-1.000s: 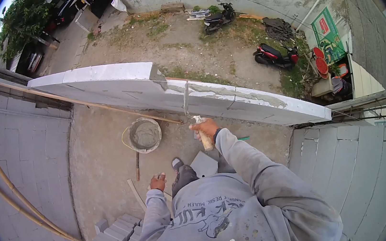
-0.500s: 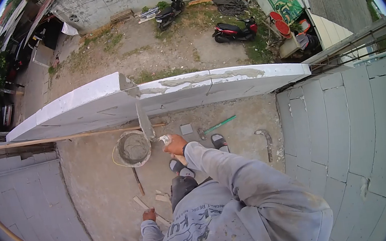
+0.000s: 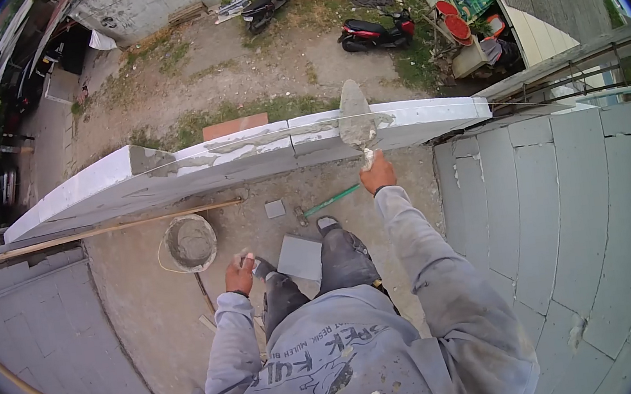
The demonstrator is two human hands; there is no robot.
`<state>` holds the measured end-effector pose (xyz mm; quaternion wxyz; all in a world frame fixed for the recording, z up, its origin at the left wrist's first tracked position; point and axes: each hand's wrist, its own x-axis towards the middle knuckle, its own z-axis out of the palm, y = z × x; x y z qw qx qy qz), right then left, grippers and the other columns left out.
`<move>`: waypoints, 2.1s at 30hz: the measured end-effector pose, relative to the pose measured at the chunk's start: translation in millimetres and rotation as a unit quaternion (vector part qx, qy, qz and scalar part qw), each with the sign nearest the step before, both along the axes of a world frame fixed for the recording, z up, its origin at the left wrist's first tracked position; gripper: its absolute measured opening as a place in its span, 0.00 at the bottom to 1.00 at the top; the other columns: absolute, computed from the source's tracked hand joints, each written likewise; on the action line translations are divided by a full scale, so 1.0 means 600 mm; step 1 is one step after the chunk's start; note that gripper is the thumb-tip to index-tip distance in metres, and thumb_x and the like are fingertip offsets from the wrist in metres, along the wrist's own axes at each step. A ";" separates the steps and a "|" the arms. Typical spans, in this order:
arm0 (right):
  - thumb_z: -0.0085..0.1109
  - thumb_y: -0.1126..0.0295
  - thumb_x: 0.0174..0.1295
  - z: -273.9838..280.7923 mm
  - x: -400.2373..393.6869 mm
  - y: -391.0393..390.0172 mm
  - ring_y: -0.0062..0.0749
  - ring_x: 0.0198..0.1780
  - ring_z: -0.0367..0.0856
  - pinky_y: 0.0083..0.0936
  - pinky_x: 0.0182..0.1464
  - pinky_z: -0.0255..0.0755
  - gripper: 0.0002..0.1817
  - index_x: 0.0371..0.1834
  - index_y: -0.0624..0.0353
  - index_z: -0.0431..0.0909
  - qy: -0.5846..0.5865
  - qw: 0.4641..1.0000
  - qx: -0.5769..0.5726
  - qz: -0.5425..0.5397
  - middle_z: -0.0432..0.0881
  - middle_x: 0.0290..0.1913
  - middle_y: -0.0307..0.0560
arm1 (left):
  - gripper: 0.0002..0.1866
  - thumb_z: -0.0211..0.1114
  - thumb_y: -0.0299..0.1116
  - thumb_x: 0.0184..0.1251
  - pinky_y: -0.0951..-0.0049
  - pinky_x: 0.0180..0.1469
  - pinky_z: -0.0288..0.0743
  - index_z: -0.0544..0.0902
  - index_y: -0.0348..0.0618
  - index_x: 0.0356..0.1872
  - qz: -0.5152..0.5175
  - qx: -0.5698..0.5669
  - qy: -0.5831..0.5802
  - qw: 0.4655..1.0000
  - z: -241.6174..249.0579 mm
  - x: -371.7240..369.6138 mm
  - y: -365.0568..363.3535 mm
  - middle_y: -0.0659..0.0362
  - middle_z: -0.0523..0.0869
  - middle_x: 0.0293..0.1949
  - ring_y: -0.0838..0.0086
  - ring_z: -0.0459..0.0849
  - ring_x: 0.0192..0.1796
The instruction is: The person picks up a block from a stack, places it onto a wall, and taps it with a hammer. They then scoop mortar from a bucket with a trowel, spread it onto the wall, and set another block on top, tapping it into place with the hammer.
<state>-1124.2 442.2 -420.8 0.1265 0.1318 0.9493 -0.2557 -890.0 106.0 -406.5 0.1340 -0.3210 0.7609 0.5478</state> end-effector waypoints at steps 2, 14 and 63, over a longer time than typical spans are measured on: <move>0.61 0.66 0.50 0.003 -0.004 -0.001 0.57 0.47 0.77 0.42 0.49 0.72 0.27 0.52 0.64 0.65 -0.069 0.997 0.023 0.027 0.79 0.42 0.64 | 0.22 0.56 0.41 0.67 0.72 0.45 0.75 0.73 0.32 0.53 -0.030 0.001 -0.052 0.998 0.013 0.007 0.047 0.48 0.81 0.43 0.68 0.83 0.42; 0.60 0.63 0.47 0.026 0.147 0.165 0.55 0.40 0.79 0.37 0.44 0.71 0.19 0.40 0.63 0.74 -0.130 0.958 -0.241 0.085 0.81 0.36 0.60 | 0.20 0.60 0.39 0.63 0.71 0.42 0.77 0.78 0.30 0.47 0.150 -0.015 -0.188 0.971 -0.118 0.225 -0.002 0.48 0.84 0.39 0.66 0.83 0.39; 0.59 0.67 0.53 -0.322 0.258 -0.791 0.36 0.17 0.74 0.33 0.18 0.69 0.12 0.33 0.65 0.73 -0.464 0.764 -0.067 0.444 0.74 0.20 0.47 | 0.31 0.55 0.51 0.61 0.63 0.60 0.66 0.71 0.37 0.57 0.514 -0.051 -0.318 0.795 -0.053 0.664 -0.108 0.41 0.76 0.54 0.51 0.73 0.58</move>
